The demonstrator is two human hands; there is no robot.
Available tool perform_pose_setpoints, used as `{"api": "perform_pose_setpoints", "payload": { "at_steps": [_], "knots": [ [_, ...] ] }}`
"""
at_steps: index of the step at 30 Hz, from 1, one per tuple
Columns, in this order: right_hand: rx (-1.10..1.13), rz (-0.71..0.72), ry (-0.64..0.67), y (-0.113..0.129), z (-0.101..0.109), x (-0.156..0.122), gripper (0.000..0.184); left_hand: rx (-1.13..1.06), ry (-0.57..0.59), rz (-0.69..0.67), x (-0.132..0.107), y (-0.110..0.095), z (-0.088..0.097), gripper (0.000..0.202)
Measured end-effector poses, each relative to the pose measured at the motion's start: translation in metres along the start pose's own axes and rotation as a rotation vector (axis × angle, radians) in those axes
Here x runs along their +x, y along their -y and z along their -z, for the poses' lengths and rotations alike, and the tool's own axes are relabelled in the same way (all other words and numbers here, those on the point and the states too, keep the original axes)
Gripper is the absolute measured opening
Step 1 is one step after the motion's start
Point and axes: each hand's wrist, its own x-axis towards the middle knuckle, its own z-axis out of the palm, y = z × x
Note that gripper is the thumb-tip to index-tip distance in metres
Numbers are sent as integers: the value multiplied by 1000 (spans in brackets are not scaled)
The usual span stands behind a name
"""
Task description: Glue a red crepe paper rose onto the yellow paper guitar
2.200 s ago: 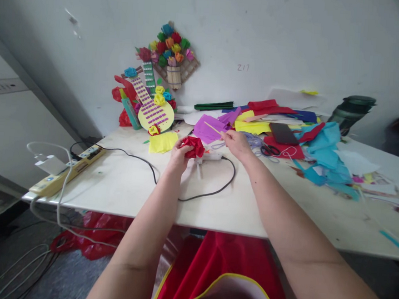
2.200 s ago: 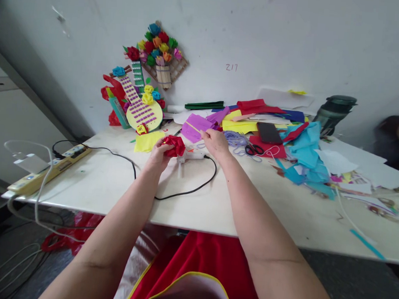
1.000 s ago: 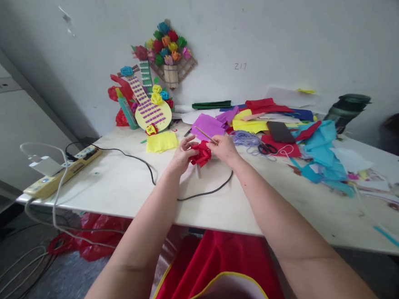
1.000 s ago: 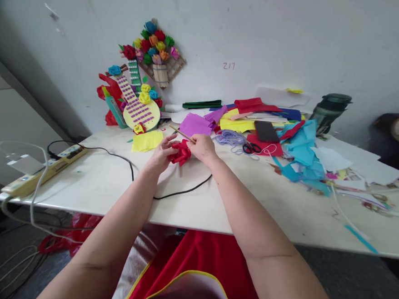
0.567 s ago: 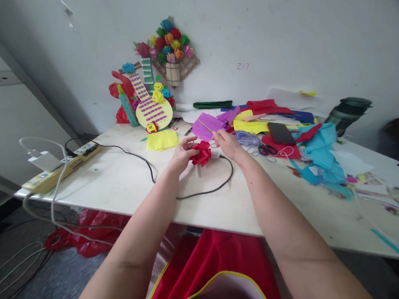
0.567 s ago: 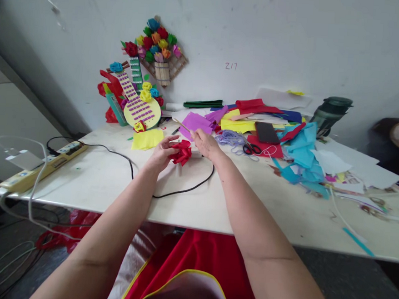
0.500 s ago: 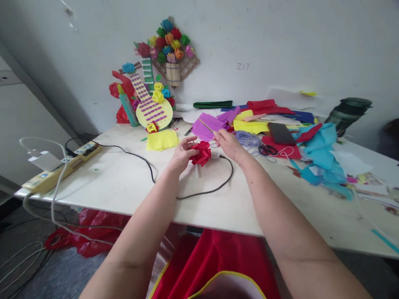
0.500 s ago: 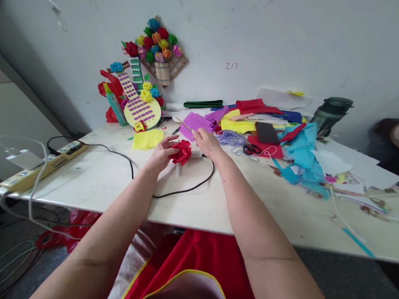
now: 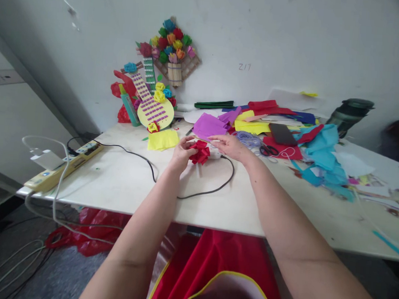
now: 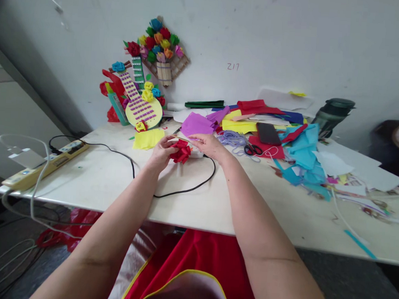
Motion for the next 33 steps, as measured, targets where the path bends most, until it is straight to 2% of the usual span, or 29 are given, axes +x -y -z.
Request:
{"api": "perform_pose_setpoints", "payload": {
  "at_steps": [6,12,20,28,33],
  "knots": [
    [-39,-14,65,-1,4,0,46,31,29,16,-2,-1,0,55],
    [-75,-1,45,-2,4,1,41,27,16,37,-5,-5,-4,56],
    [26,-48,83,-8,1,2,46,-14,10,37,-4,-3,-3,56],
    [31,52,104,-12,-1,4,43,-52,30,43,-3,-2,-3,57],
    [-7,91,72,-17,-2,6,40,-60,72,49,-3,-1,-2,52]
  ]
}}
